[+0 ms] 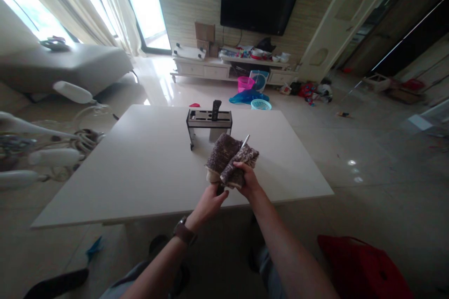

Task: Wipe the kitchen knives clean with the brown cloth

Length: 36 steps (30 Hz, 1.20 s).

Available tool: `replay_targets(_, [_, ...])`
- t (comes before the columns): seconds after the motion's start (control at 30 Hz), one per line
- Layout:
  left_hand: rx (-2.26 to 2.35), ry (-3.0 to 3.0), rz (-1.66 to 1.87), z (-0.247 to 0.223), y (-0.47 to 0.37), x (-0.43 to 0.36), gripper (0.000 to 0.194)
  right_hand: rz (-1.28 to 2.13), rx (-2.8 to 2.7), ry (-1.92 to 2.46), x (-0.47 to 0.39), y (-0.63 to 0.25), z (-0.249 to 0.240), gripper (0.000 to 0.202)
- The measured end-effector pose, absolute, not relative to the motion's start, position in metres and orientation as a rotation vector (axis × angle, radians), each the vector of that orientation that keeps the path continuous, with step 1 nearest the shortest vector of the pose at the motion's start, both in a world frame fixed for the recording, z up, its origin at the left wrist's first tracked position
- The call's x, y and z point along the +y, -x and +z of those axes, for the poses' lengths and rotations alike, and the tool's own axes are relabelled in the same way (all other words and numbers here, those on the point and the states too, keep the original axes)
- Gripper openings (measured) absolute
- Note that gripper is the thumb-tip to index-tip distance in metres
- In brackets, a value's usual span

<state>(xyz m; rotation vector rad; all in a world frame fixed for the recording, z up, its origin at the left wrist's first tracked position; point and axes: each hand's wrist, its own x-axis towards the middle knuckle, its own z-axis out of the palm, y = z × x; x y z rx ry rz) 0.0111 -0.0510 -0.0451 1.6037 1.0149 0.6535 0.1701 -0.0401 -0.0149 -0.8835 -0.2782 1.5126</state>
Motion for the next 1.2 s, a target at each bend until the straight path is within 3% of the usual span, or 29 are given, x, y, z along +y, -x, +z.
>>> replay_targets(0.23, [1.149,-1.761,0.556,-0.041,-0.004,-0.063,0.022,1.264,-0.19,0.978,-0.04,-0.17,-0.023,0.016])
replay_targets(0.5, [1.278,-1.838,0.476,-0.037,0.014,-0.051,0.041,1.17,-0.102,0.958,-0.035,-0.19,-0.02,0.01])
replay_targets(0.83, [1.541,-2.118,0.424,-0.015,0.002,-0.039,0.015,1.366,-0.396,1.039,-0.043,-0.154,-0.019,0.029])
replay_targets(1.2, [1.474,-2.214,0.4,-0.009,-0.003,-0.045,0.017,1.118,-0.431,1.115,-0.043,-0.164,-0.018,0.029])
